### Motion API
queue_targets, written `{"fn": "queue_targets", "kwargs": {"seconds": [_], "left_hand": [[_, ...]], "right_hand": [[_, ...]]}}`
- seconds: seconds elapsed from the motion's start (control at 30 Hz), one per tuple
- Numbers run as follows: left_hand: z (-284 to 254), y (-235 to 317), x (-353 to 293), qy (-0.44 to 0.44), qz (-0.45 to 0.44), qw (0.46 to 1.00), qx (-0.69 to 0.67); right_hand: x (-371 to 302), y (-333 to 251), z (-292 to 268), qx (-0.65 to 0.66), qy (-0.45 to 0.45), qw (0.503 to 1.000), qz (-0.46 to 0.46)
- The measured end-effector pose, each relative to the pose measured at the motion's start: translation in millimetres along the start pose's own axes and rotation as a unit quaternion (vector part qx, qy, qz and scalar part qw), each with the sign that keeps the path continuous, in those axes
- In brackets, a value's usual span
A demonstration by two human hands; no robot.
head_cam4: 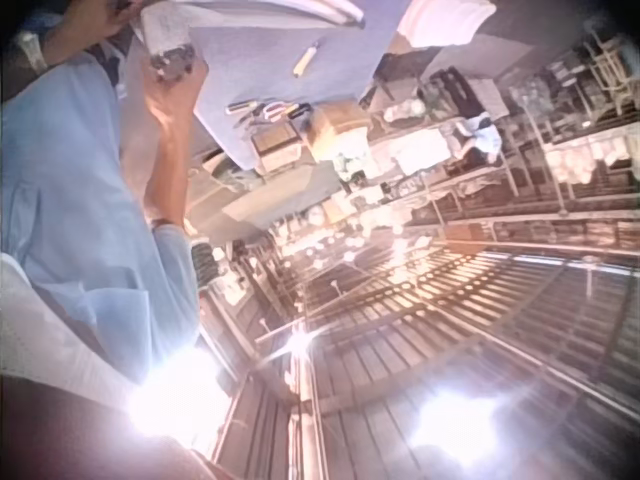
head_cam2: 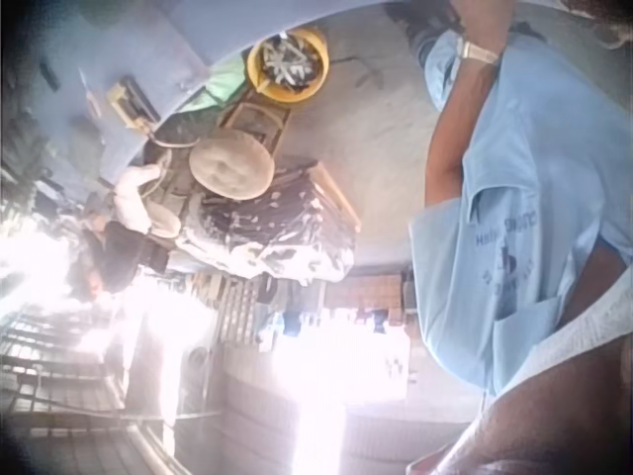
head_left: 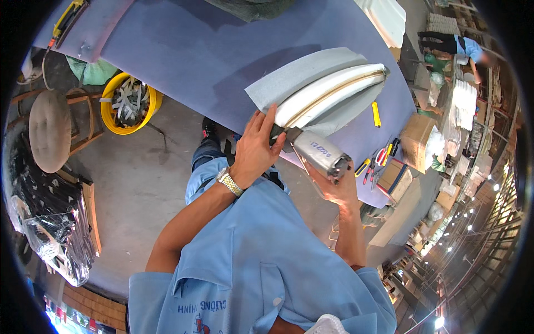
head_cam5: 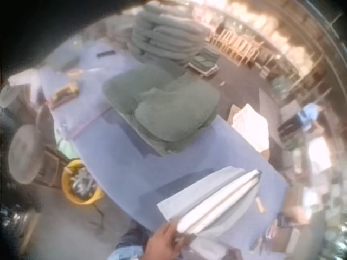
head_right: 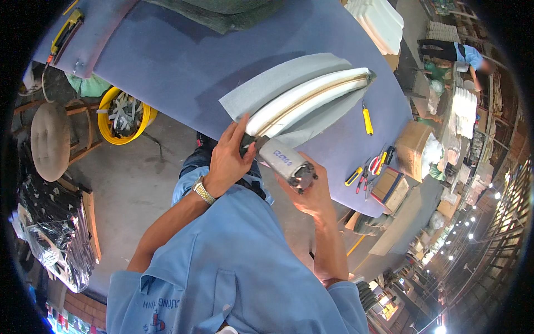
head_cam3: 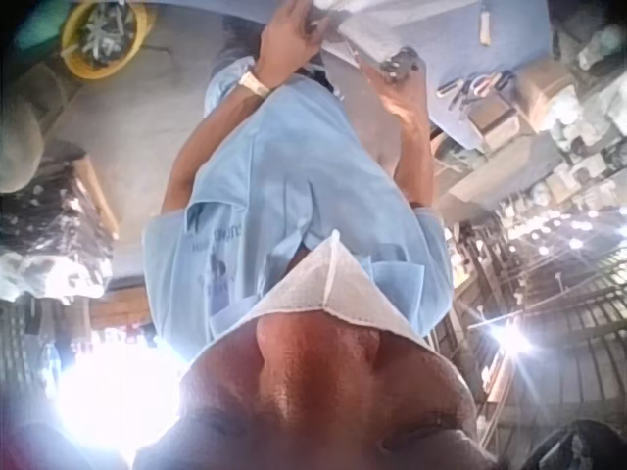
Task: The person assembles a cushion by wrapping green fabric around a foam core, using a staple gun to secure the fabric edges. They trim excess fabric with a utility knife and smooth the surface, repeating the process for multiple cushions on a workbench.
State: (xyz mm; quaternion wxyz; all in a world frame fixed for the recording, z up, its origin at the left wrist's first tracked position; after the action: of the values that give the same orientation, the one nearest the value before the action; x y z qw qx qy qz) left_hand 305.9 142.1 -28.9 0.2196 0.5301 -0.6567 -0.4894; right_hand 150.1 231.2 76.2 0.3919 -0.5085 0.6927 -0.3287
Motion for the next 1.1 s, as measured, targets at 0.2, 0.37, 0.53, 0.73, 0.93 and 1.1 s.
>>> {"fn": "queue_targets", "kwargs": {"seconds": [0.2,0.37,0.53,0.73,0.93,1.1], "left_hand": [[3,-1,-3,-0.047,-0.027,0.999,0.001],[3,-5,-5,-0.049,-0.02,0.999,0.006],[-2,-8,-3,-0.043,-0.005,0.999,-0.014],[-9,-15,1,-0.07,-0.008,0.996,-0.053],[-12,-15,5,-0.098,0.015,0.993,-0.062],[-16,-22,10,-0.137,0.03,0.986,-0.088]], "right_hand": [[6,7,4,-0.002,-0.024,0.999,0.041],[11,5,9,0.007,-0.053,0.997,0.053],[9,16,20,0.016,-0.033,0.999,0.033],[10,17,31,-0.022,-0.04,0.999,0.003],[15,20,35,-0.015,-0.025,0.999,-0.033],[13,14,41,0.005,0.008,1.0,-0.002]]}}
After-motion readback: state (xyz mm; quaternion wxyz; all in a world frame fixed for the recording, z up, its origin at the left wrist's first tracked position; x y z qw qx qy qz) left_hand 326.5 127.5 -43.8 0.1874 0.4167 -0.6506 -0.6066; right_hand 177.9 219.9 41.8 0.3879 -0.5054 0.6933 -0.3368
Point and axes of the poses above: each hand's wrist, its own x-axis towards the middle knuckle, its own z-axis out of the palm, y = z × x, the point moved 6 cm from there along x, towards the middle knuckle, and after that the axes turned 15 degrees about -z, right-handed, at the moved point
